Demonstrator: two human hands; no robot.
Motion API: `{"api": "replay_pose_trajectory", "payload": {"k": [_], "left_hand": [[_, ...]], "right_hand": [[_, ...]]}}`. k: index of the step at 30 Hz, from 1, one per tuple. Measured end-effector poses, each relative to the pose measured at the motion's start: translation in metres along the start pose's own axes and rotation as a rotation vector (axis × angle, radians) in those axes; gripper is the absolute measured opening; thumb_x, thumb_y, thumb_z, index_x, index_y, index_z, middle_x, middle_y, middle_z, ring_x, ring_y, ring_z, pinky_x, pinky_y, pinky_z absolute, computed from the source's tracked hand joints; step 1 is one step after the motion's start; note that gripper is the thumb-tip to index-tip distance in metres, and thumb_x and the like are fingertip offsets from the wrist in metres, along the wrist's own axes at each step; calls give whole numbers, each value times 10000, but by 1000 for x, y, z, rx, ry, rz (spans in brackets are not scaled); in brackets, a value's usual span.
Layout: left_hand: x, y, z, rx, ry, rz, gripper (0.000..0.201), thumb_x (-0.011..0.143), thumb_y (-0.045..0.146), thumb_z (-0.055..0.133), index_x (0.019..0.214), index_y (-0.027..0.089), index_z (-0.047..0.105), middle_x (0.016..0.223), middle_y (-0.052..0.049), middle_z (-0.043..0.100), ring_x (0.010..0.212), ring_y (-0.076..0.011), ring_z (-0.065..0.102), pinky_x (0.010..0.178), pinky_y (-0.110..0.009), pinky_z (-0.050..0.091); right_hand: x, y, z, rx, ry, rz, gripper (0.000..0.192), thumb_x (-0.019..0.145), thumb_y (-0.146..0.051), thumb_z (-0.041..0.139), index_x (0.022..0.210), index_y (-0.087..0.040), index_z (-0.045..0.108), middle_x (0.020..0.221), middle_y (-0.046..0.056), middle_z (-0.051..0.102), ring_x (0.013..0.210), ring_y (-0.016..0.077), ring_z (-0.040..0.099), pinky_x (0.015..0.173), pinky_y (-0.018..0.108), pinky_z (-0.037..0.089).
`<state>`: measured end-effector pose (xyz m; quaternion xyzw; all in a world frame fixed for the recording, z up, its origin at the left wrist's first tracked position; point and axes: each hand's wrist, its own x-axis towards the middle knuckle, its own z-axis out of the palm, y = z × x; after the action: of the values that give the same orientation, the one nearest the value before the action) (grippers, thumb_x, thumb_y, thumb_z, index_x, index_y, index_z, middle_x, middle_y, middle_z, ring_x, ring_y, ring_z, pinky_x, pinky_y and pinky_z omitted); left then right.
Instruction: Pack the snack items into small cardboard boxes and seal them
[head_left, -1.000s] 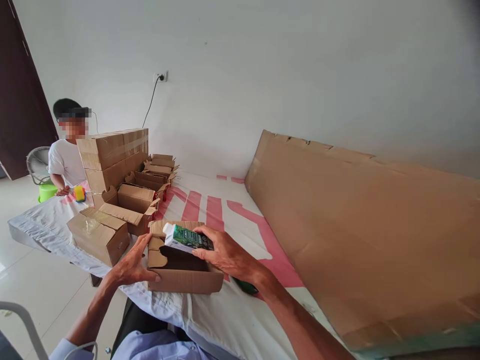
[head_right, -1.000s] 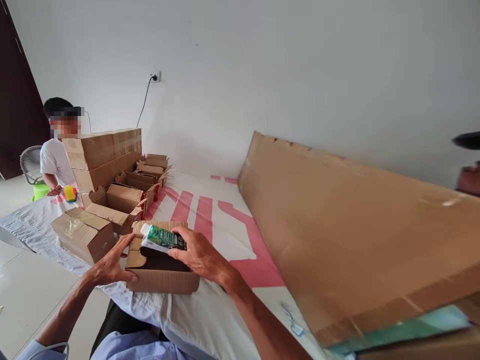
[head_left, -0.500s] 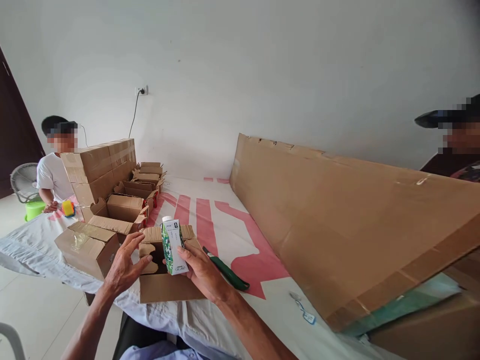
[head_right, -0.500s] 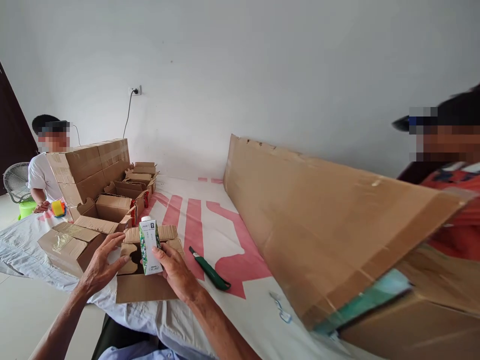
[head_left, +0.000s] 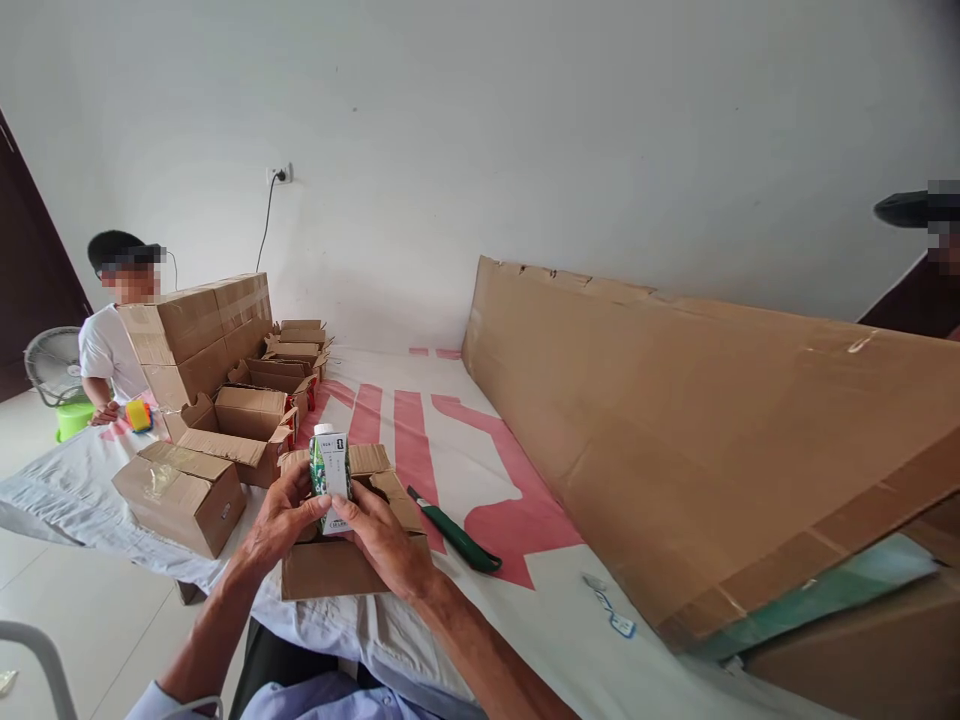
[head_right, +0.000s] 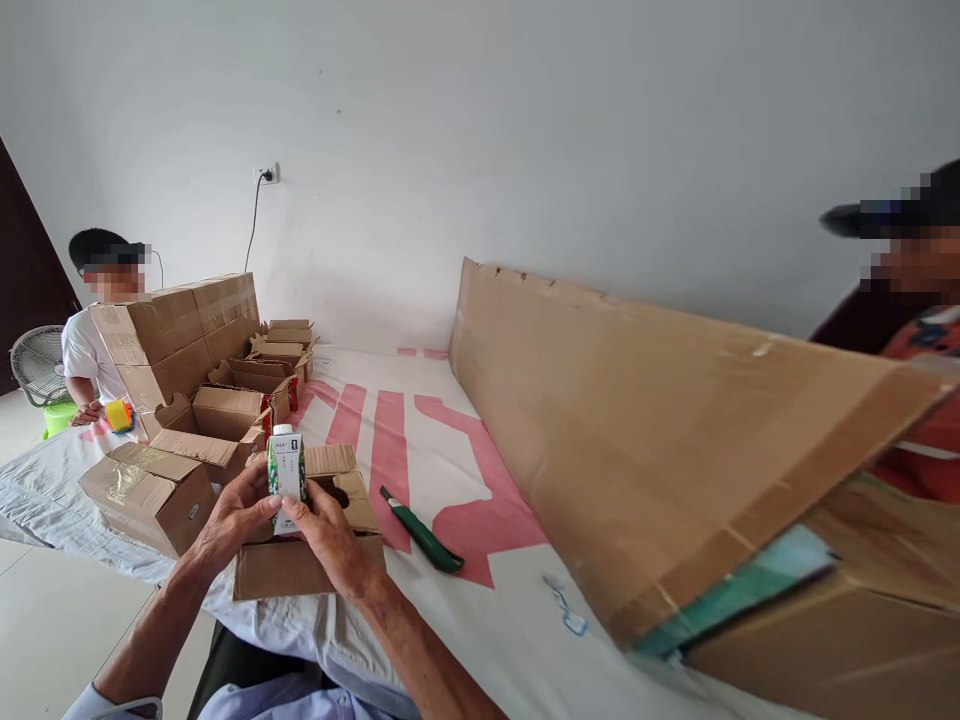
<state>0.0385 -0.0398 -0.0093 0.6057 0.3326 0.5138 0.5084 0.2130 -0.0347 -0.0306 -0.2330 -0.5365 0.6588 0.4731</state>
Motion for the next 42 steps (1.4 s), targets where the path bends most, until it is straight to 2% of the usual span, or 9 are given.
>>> {"api": "replay_pose_trajectory", "payload": {"k": [5, 7, 10, 14, 17, 20, 26, 35, 42], "left_hand": [[-1, 1, 3, -51, 5, 10, 703, 892, 564, 828, 1455, 229, 572, 1345, -132, 723, 1155, -306, 701, 895, -376, 567], [-1, 4, 5, -90, 14, 13, 720, 883, 535, 844, 1469, 225, 564, 1329, -132, 727, 1132, -297, 700, 869, -357, 560], [2, 6, 7, -97, 82, 44, 737, 853, 462, 894, 1476, 234, 574, 1280, -113, 741, 1075, -263, 698, 881, -342, 546], [7, 0, 6, -62, 153, 102, 687, 874, 428, 885, 1470, 245, 596, 1179, -83, 757, 972, -216, 684, 867, -322, 528], [7, -5, 3, -39, 140, 127, 702, 912, 431, 849, 1532, 260, 569, 1238, -91, 749, 1031, -228, 679, 914, -333, 523], [4, -3, -5, -24, 55, 114, 725, 970, 400, 786, 1626, 277, 504, 1404, -116, 702, 1155, -262, 663, 964, -352, 517], [5, -3, -28, -47, -98, 28, 821, 980, 304, 732, 1716, 348, 371, 1550, -112, 621, 1231, -312, 641, 914, -364, 532], [19, -23, -46, -54, -32, -55, 834, 921, 239, 754, 1685, 348, 439, 1499, -112, 652, 1263, -324, 640, 874, -338, 540], [19, -26, -46, -53, 4, -96, 799, 912, 272, 794, 1651, 342, 499, 1499, -122, 659, 1285, -342, 635, 923, -383, 550]], "right_hand": [[5, 0, 3, 312, -77, 103, 542, 795, -694, 844, 1045, -221, 756, 1090, 90, 782, 1090, 317, 707, 909, 473, 616], [5, 0, 4, 350, -98, 113, 568, 794, -715, 833, 1047, -212, 754, 1108, 100, 780, 1077, 312, 710, 879, 467, 626], [1, -1, 5, 240, -73, 52, 563, 880, -699, 771, 1200, -238, 731, 1237, 95, 755, 1120, 286, 698, 876, 429, 623], [-3, -2, 7, -62, 23, -56, 544, 916, -643, 766, 1324, -291, 692, 1341, 77, 718, 1127, 272, 694, 804, 365, 624], [0, -1, 7, -179, 55, -76, 537, 942, -637, 724, 1349, -289, 692, 1247, 75, 745, 931, 237, 724, 689, 333, 611], [4, 3, 4, -148, 53, -43, 567, 926, -651, 722, 1327, -251, 706, 1065, 62, 759, 751, 185, 685, 639, 319, 602], [20, 12, -2, 17, 50, 40, 578, 854, -678, 782, 1199, -216, 750, 969, 42, 755, 752, 162, 688, 654, 284, 597], [40, 23, -8, 134, 58, 171, 311, 910, -453, 795, 1117, -224, 755, 983, 52, 802, 766, 158, 748, 629, 232, 582], [38, 21, -7, 147, 70, 185, 278, 944, -406, 753, 1152, -222, 752, 976, 61, 802, 790, 178, 760, 614, 243, 596]]}}
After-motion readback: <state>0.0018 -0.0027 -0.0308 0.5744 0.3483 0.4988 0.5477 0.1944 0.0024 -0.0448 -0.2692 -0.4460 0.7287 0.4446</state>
